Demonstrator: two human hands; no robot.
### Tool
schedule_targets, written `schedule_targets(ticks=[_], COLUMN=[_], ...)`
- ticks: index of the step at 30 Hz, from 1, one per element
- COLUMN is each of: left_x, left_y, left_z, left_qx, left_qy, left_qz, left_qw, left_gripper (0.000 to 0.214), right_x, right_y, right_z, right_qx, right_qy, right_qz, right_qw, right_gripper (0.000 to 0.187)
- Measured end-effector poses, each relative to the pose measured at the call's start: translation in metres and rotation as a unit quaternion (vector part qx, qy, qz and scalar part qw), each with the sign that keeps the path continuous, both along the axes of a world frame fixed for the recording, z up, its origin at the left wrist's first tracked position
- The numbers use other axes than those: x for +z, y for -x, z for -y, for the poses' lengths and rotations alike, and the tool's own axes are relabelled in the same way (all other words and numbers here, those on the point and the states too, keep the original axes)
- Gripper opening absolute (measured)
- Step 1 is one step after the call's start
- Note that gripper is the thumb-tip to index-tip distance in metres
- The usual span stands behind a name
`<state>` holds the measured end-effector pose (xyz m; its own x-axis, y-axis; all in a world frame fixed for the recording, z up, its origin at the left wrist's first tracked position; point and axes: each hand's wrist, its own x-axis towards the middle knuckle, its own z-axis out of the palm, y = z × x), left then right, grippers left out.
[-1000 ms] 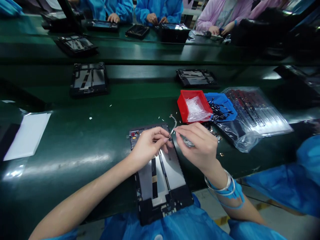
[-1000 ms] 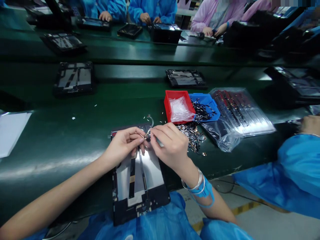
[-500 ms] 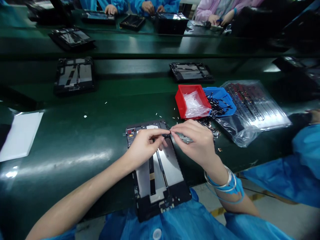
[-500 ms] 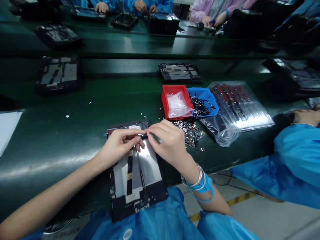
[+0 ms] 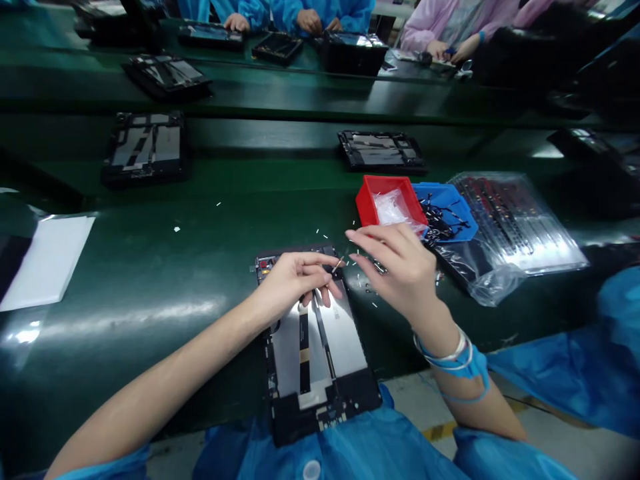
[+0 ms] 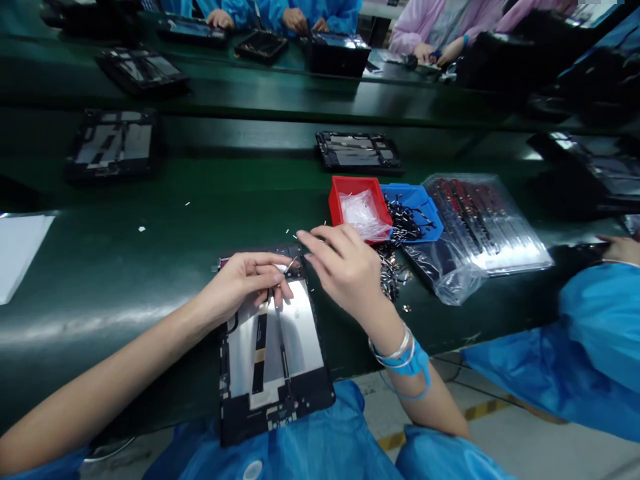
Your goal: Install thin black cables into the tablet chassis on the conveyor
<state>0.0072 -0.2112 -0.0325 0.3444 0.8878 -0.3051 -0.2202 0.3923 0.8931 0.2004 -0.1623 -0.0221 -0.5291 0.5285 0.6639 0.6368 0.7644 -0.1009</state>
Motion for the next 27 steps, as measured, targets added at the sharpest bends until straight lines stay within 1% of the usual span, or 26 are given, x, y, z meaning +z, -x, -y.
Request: schedule_targets(ticks=[3,5,6,7,8,9,10,11,12,13,14,15,16,17,19,21,24,27], left_x=[0.007,0.016,0.021,0.025,0.028,0.03,0.029,0.026,0.021,0.013,0.004,-0.006,-0.016,-0.026,-0.041,-0.049,-0.051,-0.05], left_y=[0.001,0.009,0.015,0.024,0.034,0.044,0.054,0.063,0.07,0.075,0.077,0.078,0.077,0.075,0.069,0.065,0.063,0.064], left_z=[0.001,0.007,0.012,0.02,0.03,0.042,0.055,0.069,0.083,0.096,0.109,0.119,0.129,0.136,0.148,0.155,0.158,0.157], left_qx=[-0.012,-0.02,-0.014,0.006,0.04,0.085,0.133,0.175,0.203,0.216,0.217,0.21,0.197,0.183,0.154,0.125,0.095,0.065], left_qy=[0.001,-0.014,-0.033,-0.058,-0.085,-0.114,-0.141,-0.163,-0.184,-0.21,-0.241,-0.275,-0.309,-0.34,-0.384,-0.413,-0.442,-0.462], left_qz=[0.012,0.009,-0.007,-0.039,-0.087,-0.15,-0.219,-0.285,-0.343,-0.391,-0.427,-0.454,-0.474,-0.488,-0.507,-0.522,-0.541,-0.559], left_qw=[1.0,1.0,0.999,0.998,0.992,0.978,0.956,0.928,0.898,0.87,0.844,0.821,0.801,0.783,0.756,0.736,0.709,0.686], left_gripper=[0.039,0.039,0.038,0.037,0.035,0.033,0.03,0.028,0.026,0.024,0.023,0.024,0.026,0.028,0.033,0.036,0.037,0.035], right_x=[0.0,0.004,0.006,0.007,0.008,0.008,0.007,0.005,0.001,-0.003,-0.007,-0.012,-0.016,-0.02,-0.024,-0.026,-0.025,-0.025], right_y=[0.016,0.022,0.025,0.028,0.032,0.037,0.042,0.048,0.055,0.061,0.067,0.073,0.077,0.08,0.082,0.082,0.081,0.081], right_z=[0.009,0.013,0.016,0.019,0.023,0.027,0.031,0.035,0.039,0.042,0.046,0.05,0.053,0.056,0.063,0.068,0.073,0.078], right_qx=[0.048,0.067,0.066,0.061,0.054,0.052,0.056,0.069,0.086,0.101,0.109,0.111,0.109,0.103,0.085,0.067,0.054,0.044], right_qy=[0.039,0.091,0.13,0.178,0.236,0.304,0.376,0.447,0.512,0.566,0.606,0.633,0.649,0.659,0.664,0.662,0.649,0.624], right_qz=[-0.046,-0.099,-0.126,-0.153,-0.176,-0.195,-0.208,-0.215,-0.215,-0.21,-0.204,-0.198,-0.193,-0.187,-0.175,-0.161,-0.148,-0.135], right_qw=[0.997,0.989,0.981,0.97,0.954,0.931,0.901,0.866,0.827,0.791,0.761,0.74,0.727,0.721,0.722,0.729,0.744,0.768], right_gripper=[0.018,0.017,0.016,0.014,0.011,0.008,0.004,0.001,0.003,0.005,0.007,0.009,0.01,0.01,0.011,0.012,0.012,0.011])
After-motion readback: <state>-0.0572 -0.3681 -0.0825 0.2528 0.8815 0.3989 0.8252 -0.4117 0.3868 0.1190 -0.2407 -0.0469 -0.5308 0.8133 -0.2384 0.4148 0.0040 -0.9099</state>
